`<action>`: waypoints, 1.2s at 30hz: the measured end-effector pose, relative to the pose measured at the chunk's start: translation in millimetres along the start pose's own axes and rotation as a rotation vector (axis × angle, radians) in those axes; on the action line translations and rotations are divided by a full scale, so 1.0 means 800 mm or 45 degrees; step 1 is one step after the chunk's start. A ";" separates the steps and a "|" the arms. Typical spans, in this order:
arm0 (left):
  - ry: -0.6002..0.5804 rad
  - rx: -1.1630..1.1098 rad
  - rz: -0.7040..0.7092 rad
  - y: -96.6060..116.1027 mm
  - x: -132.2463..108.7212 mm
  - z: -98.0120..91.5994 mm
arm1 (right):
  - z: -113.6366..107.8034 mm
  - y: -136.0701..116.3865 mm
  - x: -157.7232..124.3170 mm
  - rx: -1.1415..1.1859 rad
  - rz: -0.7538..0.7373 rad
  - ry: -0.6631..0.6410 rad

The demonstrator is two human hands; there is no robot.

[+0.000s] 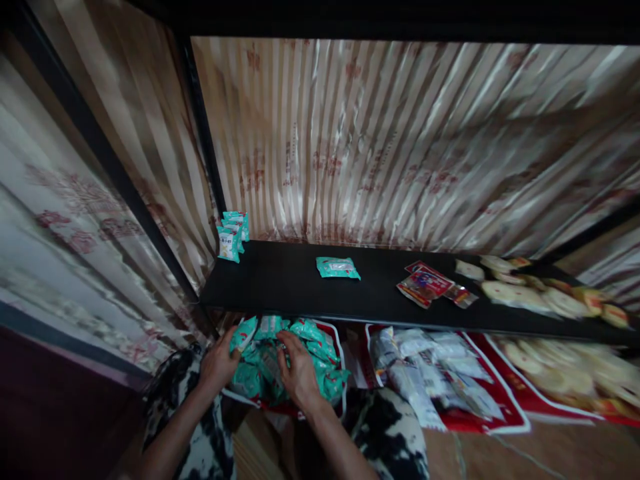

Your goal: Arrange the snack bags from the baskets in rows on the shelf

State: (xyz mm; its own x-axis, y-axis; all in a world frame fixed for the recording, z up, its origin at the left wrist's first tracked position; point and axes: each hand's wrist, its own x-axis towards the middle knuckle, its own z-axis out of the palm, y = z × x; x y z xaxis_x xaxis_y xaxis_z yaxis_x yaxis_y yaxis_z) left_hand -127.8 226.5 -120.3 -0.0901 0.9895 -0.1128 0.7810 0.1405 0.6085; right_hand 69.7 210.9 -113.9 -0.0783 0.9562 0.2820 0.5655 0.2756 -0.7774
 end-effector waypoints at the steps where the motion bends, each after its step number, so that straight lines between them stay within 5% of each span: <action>1: -0.001 -0.028 0.007 0.001 -0.001 -0.008 | 0.002 -0.003 0.003 -0.006 -0.020 -0.016; 9: 0.059 -0.737 -0.122 0.012 0.011 -0.065 | 0.004 -0.031 0.034 -0.030 -0.121 -0.020; 14: -0.017 -1.580 -0.291 0.030 0.013 -0.086 | 0.012 -0.039 0.050 0.092 0.121 0.123; 18: -0.029 -1.954 -0.491 0.042 0.013 -0.087 | 0.021 -0.048 0.060 0.577 0.445 -0.039; 24: -0.024 -2.089 -0.484 0.043 0.013 -0.060 | 0.029 -0.077 0.076 0.977 0.667 -0.233; 36: 0.102 -1.864 -0.402 0.032 0.071 -0.043 | 0.068 -0.056 0.156 1.109 0.549 -0.071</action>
State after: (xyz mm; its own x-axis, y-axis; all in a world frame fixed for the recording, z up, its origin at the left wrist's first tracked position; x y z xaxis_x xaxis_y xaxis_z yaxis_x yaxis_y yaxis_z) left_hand -133.9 287.3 -84.2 -0.2029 0.9054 -0.3729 -0.5653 0.2027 0.7996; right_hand -10.4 322.9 -74.4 -0.0581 0.9893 -0.1341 -0.2492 -0.1445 -0.9576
